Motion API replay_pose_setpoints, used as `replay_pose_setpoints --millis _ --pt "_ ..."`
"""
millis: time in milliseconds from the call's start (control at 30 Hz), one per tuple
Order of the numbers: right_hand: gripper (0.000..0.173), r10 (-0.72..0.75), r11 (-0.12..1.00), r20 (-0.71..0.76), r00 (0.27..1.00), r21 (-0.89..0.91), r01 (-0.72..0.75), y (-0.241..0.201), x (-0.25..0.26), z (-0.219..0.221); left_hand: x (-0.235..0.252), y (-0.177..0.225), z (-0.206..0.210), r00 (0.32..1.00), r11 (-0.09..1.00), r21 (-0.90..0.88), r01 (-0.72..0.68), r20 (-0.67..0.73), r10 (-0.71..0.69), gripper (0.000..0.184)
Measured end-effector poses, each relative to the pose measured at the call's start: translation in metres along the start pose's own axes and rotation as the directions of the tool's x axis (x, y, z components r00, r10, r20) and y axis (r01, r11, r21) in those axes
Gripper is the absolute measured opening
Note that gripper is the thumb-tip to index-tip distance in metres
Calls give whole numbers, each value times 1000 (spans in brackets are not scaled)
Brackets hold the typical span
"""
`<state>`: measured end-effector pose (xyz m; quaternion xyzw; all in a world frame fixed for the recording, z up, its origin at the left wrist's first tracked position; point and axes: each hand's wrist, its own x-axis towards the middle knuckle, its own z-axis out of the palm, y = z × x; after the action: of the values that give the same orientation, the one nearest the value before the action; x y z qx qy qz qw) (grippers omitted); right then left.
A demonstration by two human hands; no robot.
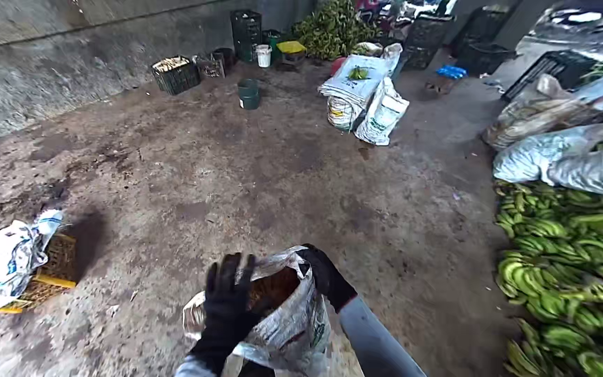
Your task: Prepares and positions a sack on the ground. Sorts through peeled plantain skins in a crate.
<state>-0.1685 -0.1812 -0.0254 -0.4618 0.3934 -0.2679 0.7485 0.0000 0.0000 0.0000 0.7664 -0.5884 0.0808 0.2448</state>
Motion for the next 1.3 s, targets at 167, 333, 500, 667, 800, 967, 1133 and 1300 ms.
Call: replay_pose_setpoints --millis 167,333,500,667,800,967,1133,1300 --pt "18 50 974 282 958 -224 16 -66 101 25 143 -26 119 952 998 9 62 298 -62 83" --pt "63 -93 610 -194 977 -787 -98 -147 203 -52 305 -46 153 682 949 53 309 683 -260 59" --pt "97 -270 522 -395 878 -826 -211 -187 207 -50 419 -59 206 752 900 -125 418 604 -266 54" --pt "103 -273 356 -664 696 -742 -568 -124 261 -113 484 -76 259 802 726 -477 495 573 -171 55" --pt "42 -47 861 -574 818 -438 -257 -106 344 -166 534 -74 284 713 557 -520 647 673 -199 55" --pt "36 121 968 -377 918 -160 -193 -155 491 -117 605 -82 308 655 462 -498 734 698 -290 58" --pt "43 48 993 -180 982 -93 -66 -209 607 -82 721 -91 226 588 453 -377 808 476 -653 42" --pt "31 116 809 516 848 -545 221 -300 686 -96 756 -284 295 665 678 -18 735 214 -715 58"
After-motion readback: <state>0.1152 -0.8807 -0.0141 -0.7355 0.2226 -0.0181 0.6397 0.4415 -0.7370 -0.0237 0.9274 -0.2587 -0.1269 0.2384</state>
